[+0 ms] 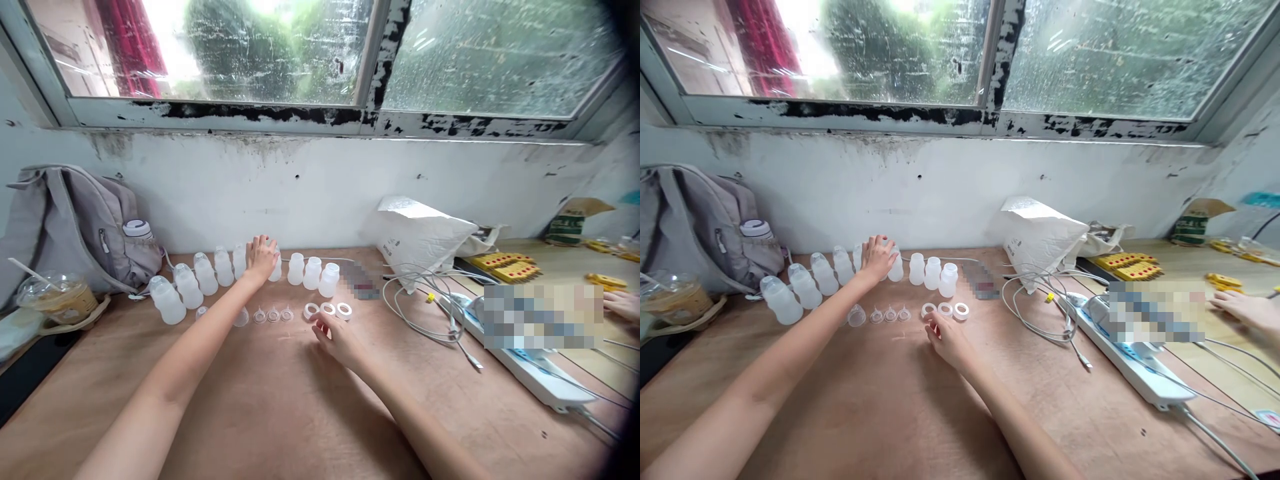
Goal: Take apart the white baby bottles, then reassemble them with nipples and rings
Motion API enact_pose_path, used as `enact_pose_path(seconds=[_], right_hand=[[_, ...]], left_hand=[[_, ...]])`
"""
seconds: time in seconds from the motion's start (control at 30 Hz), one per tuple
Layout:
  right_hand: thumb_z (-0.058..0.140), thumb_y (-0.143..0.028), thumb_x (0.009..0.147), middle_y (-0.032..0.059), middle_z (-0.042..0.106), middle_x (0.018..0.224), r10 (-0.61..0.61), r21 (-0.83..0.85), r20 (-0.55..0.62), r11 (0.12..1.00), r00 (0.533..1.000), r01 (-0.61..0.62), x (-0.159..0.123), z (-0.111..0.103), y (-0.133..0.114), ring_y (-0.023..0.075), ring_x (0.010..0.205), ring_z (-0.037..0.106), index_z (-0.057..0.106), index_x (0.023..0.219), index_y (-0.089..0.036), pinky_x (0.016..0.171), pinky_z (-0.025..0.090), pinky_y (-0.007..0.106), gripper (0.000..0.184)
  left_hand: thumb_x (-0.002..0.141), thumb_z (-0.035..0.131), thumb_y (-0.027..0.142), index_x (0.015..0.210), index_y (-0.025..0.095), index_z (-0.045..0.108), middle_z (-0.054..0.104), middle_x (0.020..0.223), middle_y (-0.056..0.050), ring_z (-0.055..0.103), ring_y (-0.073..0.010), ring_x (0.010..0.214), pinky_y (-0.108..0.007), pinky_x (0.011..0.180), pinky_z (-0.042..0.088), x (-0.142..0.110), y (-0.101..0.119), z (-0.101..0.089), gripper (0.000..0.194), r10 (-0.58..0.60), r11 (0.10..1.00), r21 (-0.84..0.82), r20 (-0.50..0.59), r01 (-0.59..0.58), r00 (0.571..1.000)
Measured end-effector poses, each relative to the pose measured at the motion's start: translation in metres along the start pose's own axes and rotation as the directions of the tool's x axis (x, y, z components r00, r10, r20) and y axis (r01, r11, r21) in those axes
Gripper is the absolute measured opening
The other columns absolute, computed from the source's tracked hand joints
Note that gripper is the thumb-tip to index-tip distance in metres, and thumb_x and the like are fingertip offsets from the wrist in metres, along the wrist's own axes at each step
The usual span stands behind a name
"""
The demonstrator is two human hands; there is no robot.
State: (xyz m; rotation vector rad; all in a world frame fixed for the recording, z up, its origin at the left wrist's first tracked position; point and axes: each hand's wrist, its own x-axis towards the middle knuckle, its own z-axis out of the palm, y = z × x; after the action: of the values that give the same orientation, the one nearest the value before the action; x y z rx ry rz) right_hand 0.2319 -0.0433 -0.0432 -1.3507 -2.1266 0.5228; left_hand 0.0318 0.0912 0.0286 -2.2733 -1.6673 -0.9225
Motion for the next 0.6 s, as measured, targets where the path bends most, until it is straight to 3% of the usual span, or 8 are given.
enact_pose_path(seconds=[0.17,0.3,0.4,0.47,0.5,0.6], right_hand=[[0.041,-0.024,0.083,0.0009,0.055,0.069,0.008,0.111,-0.098,0.994,0.995,0.003,-0.004,0.004,0.002,0.0151,0.06,0.054,0.052,0.091,-0.02,0.06,0.044,0.027,0.014],[0.04,-0.032,0.086,0.0026,0.055,0.073,0.06,0.204,-0.166,0.979,0.984,-0.026,-0.006,0.002,-0.001,0.0142,0.057,0.052,0.051,0.092,-0.02,0.055,0.045,0.027,0.018],[0.044,-0.043,0.084,0.0049,0.055,0.091,0.184,0.514,-0.158,0.854,0.97,-0.079,-0.008,-0.003,-0.01,0.0119,0.056,0.053,0.044,0.108,-0.023,0.049,0.048,0.027,0.031],[0.046,-0.048,0.082,0.0069,0.05,0.105,0.244,0.725,-0.062,0.677,0.968,-0.124,-0.009,-0.005,-0.017,0.0122,0.06,0.056,0.034,0.119,-0.027,0.045,0.049,0.026,0.045],[0.046,-0.05,0.081,0.0073,0.048,0.109,0.247,0.783,-0.003,0.604,0.969,-0.151,-0.01,-0.006,-0.02,0.0132,0.063,0.058,0.03,0.122,-0.028,0.045,0.05,0.026,0.049],[0.052,-0.049,0.079,0.0057,0.051,0.1,0.173,0.83,0.188,0.498,0.967,-0.251,-0.013,-0.005,-0.028,0.0145,0.067,0.061,0.036,0.119,-0.026,0.045,0.051,0.024,0.049]], left_hand=[[0.079,0.056,0.023,0.095,0.018,0.058,0.062,0.09,-0.008,0.052,-0.0256,0.094,-0.036,0.082,0.04,-0.014,0.005,-0.009,0.018,-0.018,0.991,-0.132,0.001,0.018,1.0],[0.084,0.049,0.027,0.108,0.02,0.053,0.059,0.101,-0.007,0.058,-0.0192,0.086,-0.031,0.077,0.046,-0.04,0.011,-0.035,0.025,-0.085,0.96,-0.271,-0.07,0.064,0.994],[0.089,0.039,0.036,0.111,0.02,0.049,0.056,0.108,-0.007,0.062,-0.015,0.078,-0.025,0.064,0.051,-0.073,0.015,-0.057,0.03,-0.159,0.899,-0.423,-0.081,0.111,0.984],[0.083,0.048,0.043,0.106,0.018,0.052,0.059,0.101,-0.007,0.063,-0.0164,0.075,-0.026,0.058,0.052,-0.101,0.016,-0.065,0.034,-0.3,0.63,-0.739,0.05,0.237,0.953],[0.08,0.053,0.044,0.104,0.018,0.053,0.061,0.097,-0.006,0.064,-0.0167,0.073,-0.026,0.059,0.052,-0.117,0.016,-0.066,0.036,-0.341,0.499,-0.811,0.139,0.304,0.93],[0.072,0.061,0.046,0.095,0.016,0.055,0.062,0.088,-0.004,0.064,-0.016,0.069,-0.026,0.058,0.052,-0.162,0.014,-0.062,0.037,-0.438,0.223,-0.84,0.368,0.495,0.82]])
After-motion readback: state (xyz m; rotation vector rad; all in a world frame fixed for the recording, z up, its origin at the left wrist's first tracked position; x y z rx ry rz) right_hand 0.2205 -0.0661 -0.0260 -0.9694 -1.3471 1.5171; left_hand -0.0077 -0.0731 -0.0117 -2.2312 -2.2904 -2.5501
